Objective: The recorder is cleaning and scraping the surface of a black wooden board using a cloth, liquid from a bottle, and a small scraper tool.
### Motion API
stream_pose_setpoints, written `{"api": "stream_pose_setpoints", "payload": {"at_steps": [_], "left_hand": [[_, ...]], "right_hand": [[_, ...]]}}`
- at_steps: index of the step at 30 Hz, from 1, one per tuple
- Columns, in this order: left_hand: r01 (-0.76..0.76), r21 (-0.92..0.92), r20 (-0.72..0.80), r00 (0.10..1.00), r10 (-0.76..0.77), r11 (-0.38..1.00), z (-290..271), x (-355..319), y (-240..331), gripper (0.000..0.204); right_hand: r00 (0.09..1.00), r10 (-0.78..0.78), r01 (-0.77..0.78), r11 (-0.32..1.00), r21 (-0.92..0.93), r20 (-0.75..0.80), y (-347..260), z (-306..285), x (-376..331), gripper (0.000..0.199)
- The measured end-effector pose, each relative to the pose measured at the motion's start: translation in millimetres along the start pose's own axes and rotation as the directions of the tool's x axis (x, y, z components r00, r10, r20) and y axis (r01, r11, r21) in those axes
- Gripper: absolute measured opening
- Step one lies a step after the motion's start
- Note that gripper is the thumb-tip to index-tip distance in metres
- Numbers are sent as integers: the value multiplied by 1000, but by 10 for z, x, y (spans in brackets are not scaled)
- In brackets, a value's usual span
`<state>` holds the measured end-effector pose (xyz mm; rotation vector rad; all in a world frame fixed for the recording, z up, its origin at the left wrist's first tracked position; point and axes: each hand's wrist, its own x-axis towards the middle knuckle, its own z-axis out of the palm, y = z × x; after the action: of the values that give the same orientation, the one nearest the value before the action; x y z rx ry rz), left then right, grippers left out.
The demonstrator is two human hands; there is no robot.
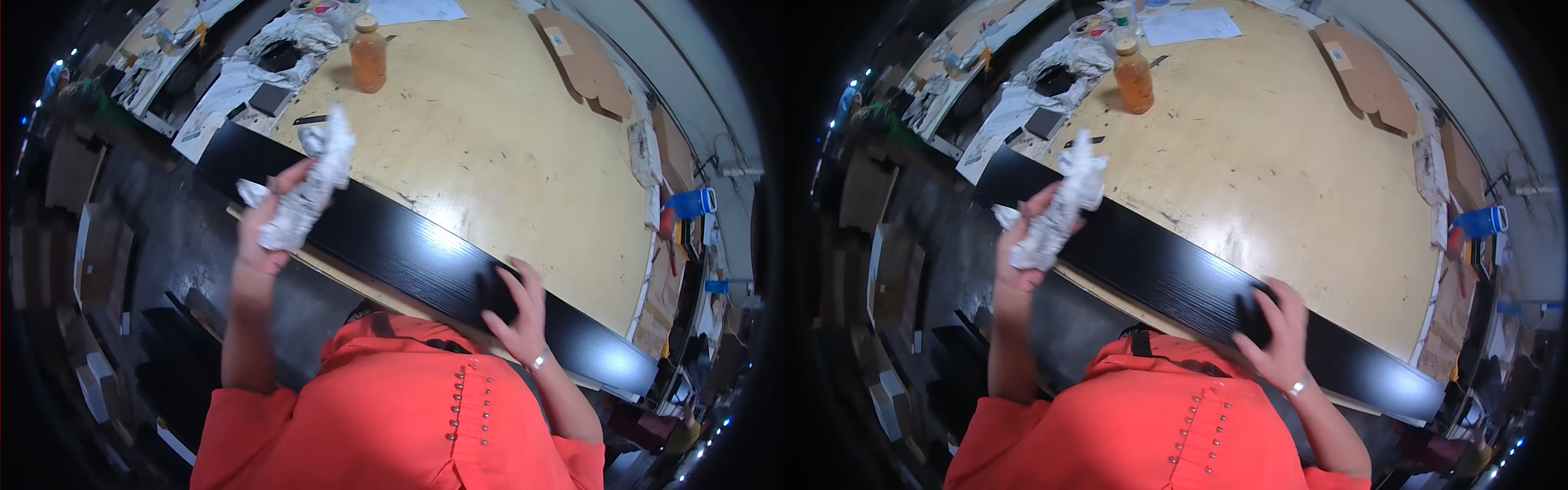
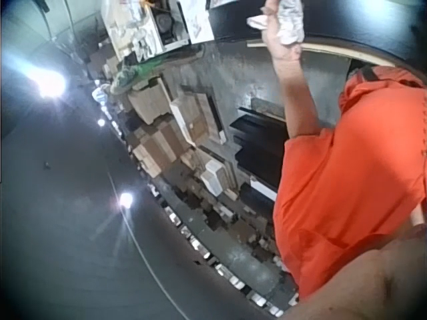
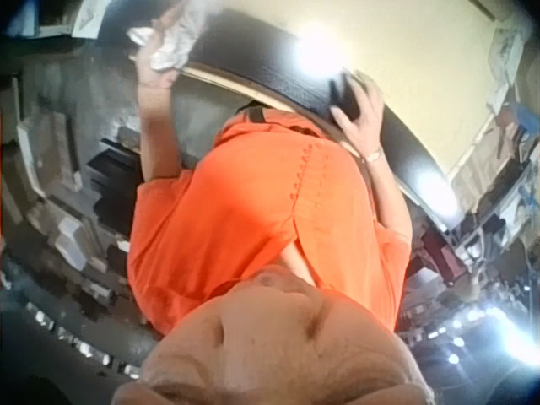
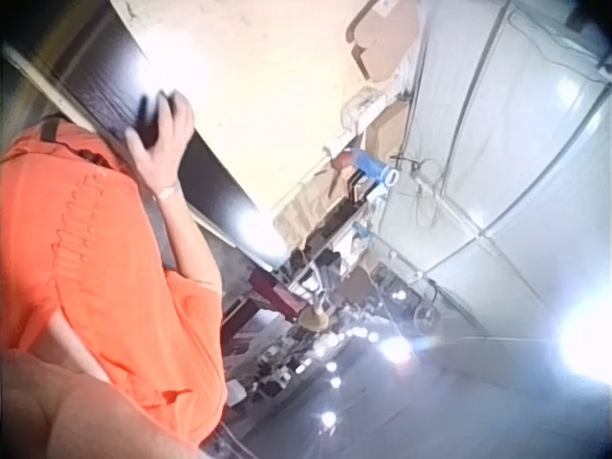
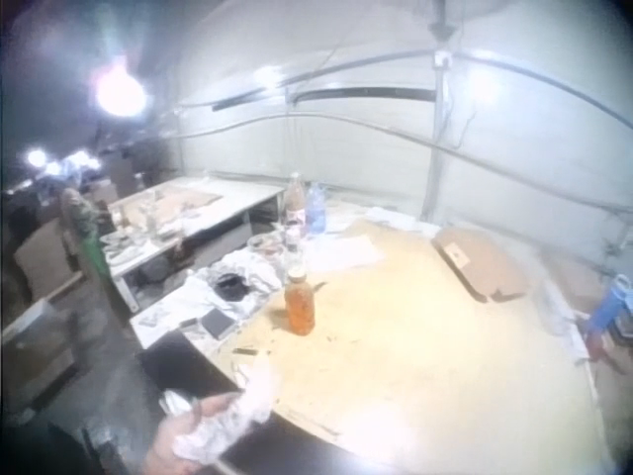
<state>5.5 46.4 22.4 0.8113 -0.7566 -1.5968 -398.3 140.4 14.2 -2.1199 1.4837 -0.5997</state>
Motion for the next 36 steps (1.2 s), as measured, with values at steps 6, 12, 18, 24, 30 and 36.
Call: {"api": "stream_pose_setpoints", "payload": {"at_steps": [6,12,18,24,30,36], "left_hand": [[166,-235,322,943,-84,958,766,-93,-583,61],[-302,817,253,953,165,491,752,-131,-483,39],[-249,661,53,957,287,708,884,-102,-678,8],[-95,253,-134,982,132,963,770,-82,-618,10],[-172,290,-107,972,210,942,651,-36,-554,10],[-240,231,-252,921,296,943,458,9,-517,8]], "right_hand": [[916,167,-369,-3,930,364,-698,467,981,43],[954,296,-116,221,968,47,-577,526,1144,19],[979,199,-107,268,957,54,-601,463,1179,16],[953,232,-224,113,968,194,-605,427,1270,27],[972,77,-212,-127,969,223,-667,396,1453,30],[933,246,-268,-11,963,263,-714,504,1765,34]]}}
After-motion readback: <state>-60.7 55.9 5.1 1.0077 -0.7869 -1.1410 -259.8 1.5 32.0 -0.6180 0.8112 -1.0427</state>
